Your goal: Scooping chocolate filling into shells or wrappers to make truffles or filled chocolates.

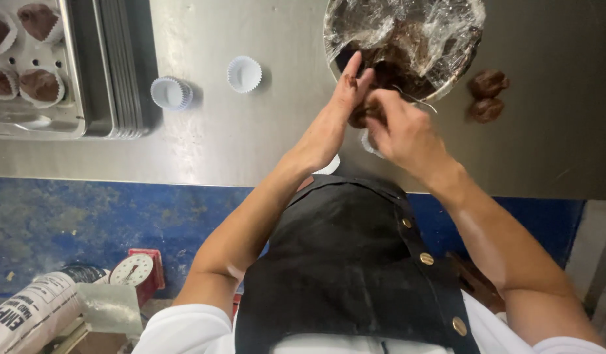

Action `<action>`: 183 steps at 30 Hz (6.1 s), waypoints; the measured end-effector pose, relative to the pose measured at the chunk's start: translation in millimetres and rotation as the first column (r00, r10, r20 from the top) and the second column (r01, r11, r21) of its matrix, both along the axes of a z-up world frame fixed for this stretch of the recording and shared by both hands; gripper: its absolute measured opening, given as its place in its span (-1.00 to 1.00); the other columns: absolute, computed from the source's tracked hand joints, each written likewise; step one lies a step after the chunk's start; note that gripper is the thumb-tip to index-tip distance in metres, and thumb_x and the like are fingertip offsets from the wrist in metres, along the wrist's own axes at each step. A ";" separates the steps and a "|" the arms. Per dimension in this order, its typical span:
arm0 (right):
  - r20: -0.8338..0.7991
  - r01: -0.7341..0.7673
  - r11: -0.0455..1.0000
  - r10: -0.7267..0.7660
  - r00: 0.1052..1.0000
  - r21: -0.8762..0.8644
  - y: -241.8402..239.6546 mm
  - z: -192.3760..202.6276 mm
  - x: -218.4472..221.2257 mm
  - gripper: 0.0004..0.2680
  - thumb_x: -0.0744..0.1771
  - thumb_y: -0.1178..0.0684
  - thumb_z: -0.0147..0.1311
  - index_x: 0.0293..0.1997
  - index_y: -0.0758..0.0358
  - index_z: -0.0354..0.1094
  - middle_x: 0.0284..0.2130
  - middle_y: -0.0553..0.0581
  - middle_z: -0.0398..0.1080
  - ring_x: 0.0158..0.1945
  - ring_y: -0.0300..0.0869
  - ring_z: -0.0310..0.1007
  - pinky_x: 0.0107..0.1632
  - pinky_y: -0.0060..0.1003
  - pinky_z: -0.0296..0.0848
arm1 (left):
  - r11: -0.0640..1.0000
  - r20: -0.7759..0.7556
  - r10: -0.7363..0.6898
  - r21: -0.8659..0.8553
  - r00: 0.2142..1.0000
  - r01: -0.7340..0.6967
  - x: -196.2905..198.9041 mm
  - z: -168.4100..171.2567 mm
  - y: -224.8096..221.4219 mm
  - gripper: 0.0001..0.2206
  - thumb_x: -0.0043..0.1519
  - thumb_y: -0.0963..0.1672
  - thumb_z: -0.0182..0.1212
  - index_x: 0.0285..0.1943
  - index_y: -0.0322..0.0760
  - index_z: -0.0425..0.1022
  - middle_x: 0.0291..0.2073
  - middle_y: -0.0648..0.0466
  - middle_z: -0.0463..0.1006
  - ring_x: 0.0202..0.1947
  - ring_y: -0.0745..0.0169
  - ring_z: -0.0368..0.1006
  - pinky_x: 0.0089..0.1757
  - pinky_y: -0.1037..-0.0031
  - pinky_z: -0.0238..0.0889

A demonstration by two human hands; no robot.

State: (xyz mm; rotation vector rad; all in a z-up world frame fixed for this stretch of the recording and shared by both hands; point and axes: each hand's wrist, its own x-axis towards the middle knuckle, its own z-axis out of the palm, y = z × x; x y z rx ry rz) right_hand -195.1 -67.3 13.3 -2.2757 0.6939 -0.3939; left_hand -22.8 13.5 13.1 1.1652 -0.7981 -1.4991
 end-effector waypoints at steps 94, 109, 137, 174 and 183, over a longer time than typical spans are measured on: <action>0.073 0.292 0.926 -0.317 0.946 0.239 82.9 -94.9 58.8 -0.50 0.29 0.18 0.32 0.37 0.39 0.17 0.20 0.39 0.32 0.16 0.03 0.45 0.13 -0.21 0.56 | 0.641 -0.224 0.656 0.669 0.720 -0.376 87.2 -234.2 118.8 -0.36 0.32 0.24 -0.32 -0.05 -0.26 0.48 -0.26 -0.03 0.62 -0.21 -0.01 0.59 -0.12 0.04 0.47; 0.089 0.751 0.452 -0.827 0.554 -0.481 -79.0 -229.1 -213.0 -0.67 0.32 0.21 0.27 0.19 0.49 0.31 -0.09 0.33 0.39 -0.06 0.05 0.46 -0.03 -0.04 0.44 | 0.756 0.038 0.550 0.400 0.834 -0.517 82.3 -223.4 107.0 -0.30 0.34 0.21 -0.26 0.55 -0.19 -0.03 0.39 -0.13 0.28 0.40 -0.08 0.20 0.29 0.15 0.01; 0.440 0.293 0.884 -0.440 0.783 0.363 53.4 -42.2 67.5 -0.52 0.56 -0.21 -0.31 0.63 0.30 -0.23 0.56 0.28 -0.14 0.63 -0.02 -0.20 0.63 -0.05 -0.14 | 0.953 -0.870 0.059 -0.097 0.489 -0.286 -8.8 28.2 7.5 -0.25 0.43 0.25 -0.41 0.72 -0.09 -0.30 0.64 0.02 -0.18 0.60 0.08 -0.23 0.49 0.29 -0.33; 0.316 -0.167 0.711 -0.081 0.945 0.683 33.2 81.3 88.6 -0.69 0.24 0.28 0.22 0.05 0.35 0.26 -0.08 0.00 0.32 -0.02 -0.33 0.37 -0.01 -0.43 0.50 | 0.907 -0.638 0.105 -0.254 0.763 -0.337 68.7 28.6 40.7 -0.21 0.38 0.36 -0.61 0.67 -0.01 -0.26 0.59 -0.13 -0.08 0.63 -0.04 -0.28 0.52 0.08 -0.62; 0.256 -0.084 0.794 -0.093 0.962 0.602 10.1 73.2 48.6 -0.85 0.36 0.28 0.24 -0.01 0.37 0.37 -0.21 0.05 0.44 -0.23 -0.38 0.45 -0.21 -0.47 0.50 | 0.938 -0.409 -0.301 -0.288 0.861 0.192 93.7 58.6 49.1 -0.33 0.48 0.18 -0.03 0.55 -0.37 0.14 0.39 -0.20 0.34 0.39 -0.03 0.30 0.38 0.14 0.18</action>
